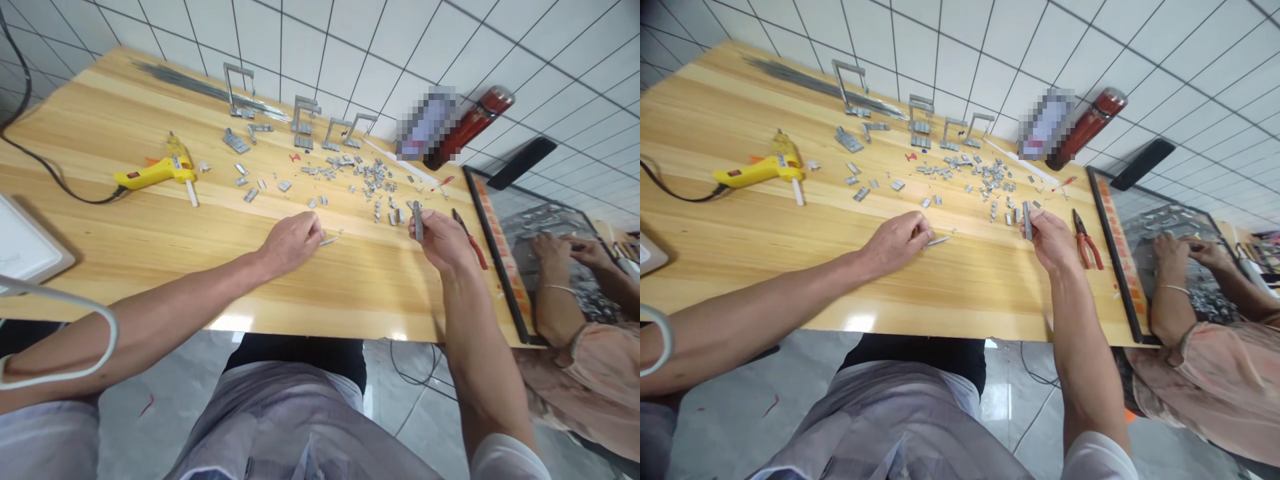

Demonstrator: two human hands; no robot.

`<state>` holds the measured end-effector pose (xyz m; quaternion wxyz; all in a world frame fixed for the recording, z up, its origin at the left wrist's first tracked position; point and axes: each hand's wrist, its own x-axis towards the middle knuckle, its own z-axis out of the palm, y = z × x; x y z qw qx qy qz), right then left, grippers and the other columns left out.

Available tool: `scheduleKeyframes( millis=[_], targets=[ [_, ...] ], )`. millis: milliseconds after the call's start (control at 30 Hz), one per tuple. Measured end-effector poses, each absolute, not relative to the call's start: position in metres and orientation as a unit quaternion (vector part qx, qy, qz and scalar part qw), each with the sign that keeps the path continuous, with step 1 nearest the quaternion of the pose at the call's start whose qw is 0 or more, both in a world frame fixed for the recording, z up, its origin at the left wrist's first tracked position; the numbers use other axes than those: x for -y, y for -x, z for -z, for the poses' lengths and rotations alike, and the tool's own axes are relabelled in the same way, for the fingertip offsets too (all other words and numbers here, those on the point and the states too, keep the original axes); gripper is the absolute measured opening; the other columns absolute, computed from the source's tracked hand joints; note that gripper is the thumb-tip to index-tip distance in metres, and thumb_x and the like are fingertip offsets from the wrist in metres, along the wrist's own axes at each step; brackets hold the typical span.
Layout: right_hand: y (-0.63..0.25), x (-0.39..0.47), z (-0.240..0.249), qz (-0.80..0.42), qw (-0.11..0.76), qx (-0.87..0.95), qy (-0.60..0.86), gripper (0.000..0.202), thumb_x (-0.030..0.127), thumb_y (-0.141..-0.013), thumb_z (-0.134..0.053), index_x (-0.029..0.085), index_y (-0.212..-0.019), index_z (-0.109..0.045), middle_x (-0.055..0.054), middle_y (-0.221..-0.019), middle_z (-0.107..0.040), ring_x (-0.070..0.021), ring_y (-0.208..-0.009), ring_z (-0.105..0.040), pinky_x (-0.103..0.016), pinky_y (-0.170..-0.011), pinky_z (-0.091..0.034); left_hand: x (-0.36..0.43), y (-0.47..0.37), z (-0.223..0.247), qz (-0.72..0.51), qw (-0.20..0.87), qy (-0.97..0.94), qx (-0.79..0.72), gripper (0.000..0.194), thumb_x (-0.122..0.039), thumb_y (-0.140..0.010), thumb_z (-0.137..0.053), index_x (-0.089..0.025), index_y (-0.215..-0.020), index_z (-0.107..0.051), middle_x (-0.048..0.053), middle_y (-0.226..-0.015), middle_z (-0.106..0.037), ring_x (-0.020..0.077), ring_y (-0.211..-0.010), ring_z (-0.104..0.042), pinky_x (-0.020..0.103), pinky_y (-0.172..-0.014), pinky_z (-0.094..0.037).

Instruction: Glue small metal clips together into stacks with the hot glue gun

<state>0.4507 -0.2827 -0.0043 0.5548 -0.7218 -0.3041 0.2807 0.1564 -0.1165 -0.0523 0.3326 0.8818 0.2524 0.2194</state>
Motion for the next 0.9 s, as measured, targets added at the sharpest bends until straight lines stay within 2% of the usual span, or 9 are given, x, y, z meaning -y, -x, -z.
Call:
scheduleKeyframes(
  millis=[133, 200, 467, 567, 667, 733, 900],
  targets=[
    [-0.417, 0.270, -0.007, -0.382, 0.559, 0.303, 0.671, 0.044, 0.058, -0.069, -0.090, 0.025, -0.092, -0.072, 0.000, -0.082, -0.067, -0.0149, -0.067, -0.059, -0.028, -0.058, -0.052, 0.113, -0.157, 0.056, -0.233, 0.343, -0.881, -0.229, 0.019, -0.027, -0.102, -0.050, -0.021, -0.085, -0.055, 0.003, -0.084, -0.067, 0.0205, -0.080, -0.062, 0.034, -0.075, -0.044],
    [-0.402, 0.264, -0.009, -0.409, 0.566, 0.299, 0.650, 0.045, 0.057, -0.066, -0.093, 0.024, -0.090, -0.074, 0.000, -0.082, -0.065, -0.0130, -0.066, -0.056, -0.027, -0.057, -0.049, 0.112, -0.157, 0.056, -0.242, 0.342, -0.881, -0.220, 0.020, -0.026, -0.103, -0.048, -0.021, -0.086, -0.057, 0.003, -0.085, -0.068, 0.0206, -0.081, -0.062, 0.034, -0.076, -0.046],
    [-0.363, 0.246, 0.003, -0.453, 0.542, 0.336, 0.623, 0.043, 0.060, -0.072, -0.089, 0.024, -0.091, -0.077, 0.000, -0.074, -0.065, -0.0140, -0.062, -0.054, -0.029, -0.057, -0.045, 0.113, -0.156, 0.050, -0.335, 0.328, -0.868, -0.167, 0.017, -0.025, -0.103, -0.053, -0.019, -0.091, -0.064, 0.002, -0.084, -0.067, 0.0160, -0.077, -0.060, 0.030, -0.076, -0.049],
    [-0.358, 0.247, 0.011, -0.472, 0.532, 0.345, 0.613, 0.040, 0.057, -0.075, -0.090, 0.024, -0.094, -0.078, 0.002, -0.071, -0.064, -0.0129, -0.062, -0.054, -0.028, -0.059, -0.045, 0.115, -0.158, 0.053, -0.362, 0.322, -0.866, -0.123, 0.015, -0.031, -0.105, -0.058, -0.019, -0.106, -0.067, 0.002, -0.087, -0.069, 0.0148, -0.076, -0.061, 0.029, -0.076, -0.051],
    [-0.355, 0.250, 0.016, -0.467, 0.512, 0.374, 0.617, 0.036, 0.055, -0.080, -0.087, 0.025, -0.099, -0.079, 0.002, -0.074, -0.065, -0.0122, -0.063, -0.054, -0.027, -0.061, -0.044, 0.117, -0.160, 0.056, -0.365, 0.333, -0.866, -0.076, 0.024, -0.037, -0.106, -0.061, -0.019, -0.123, -0.065, 0.004, -0.095, -0.072, 0.0141, -0.078, -0.064, 0.028, -0.076, -0.053],
    [-0.352, 0.253, 0.016, -0.460, 0.490, 0.397, 0.625, 0.035, 0.054, -0.083, -0.084, 0.025, -0.101, -0.079, 0.002, -0.077, -0.065, -0.0126, -0.065, -0.054, -0.028, -0.062, -0.044, 0.118, -0.160, 0.056, -0.352, 0.340, -0.870, -0.062, 0.027, -0.038, -0.108, -0.059, -0.020, -0.128, -0.063, 0.004, -0.097, -0.073, 0.0140, -0.079, -0.065, 0.028, -0.076, -0.054],
    [-0.347, 0.259, 0.012, -0.466, 0.468, 0.430, 0.615, 0.034, 0.055, -0.085, -0.083, 0.025, -0.102, -0.080, 0.002, -0.077, -0.065, -0.0131, -0.067, -0.054, -0.029, -0.066, -0.045, 0.119, -0.161, 0.054, -0.335, 0.332, -0.880, -0.054, 0.021, -0.037, -0.111, -0.054, -0.022, -0.116, -0.068, 0.005, -0.098, -0.076, 0.0164, -0.091, -0.071, 0.031, -0.082, -0.055]
  ],
)
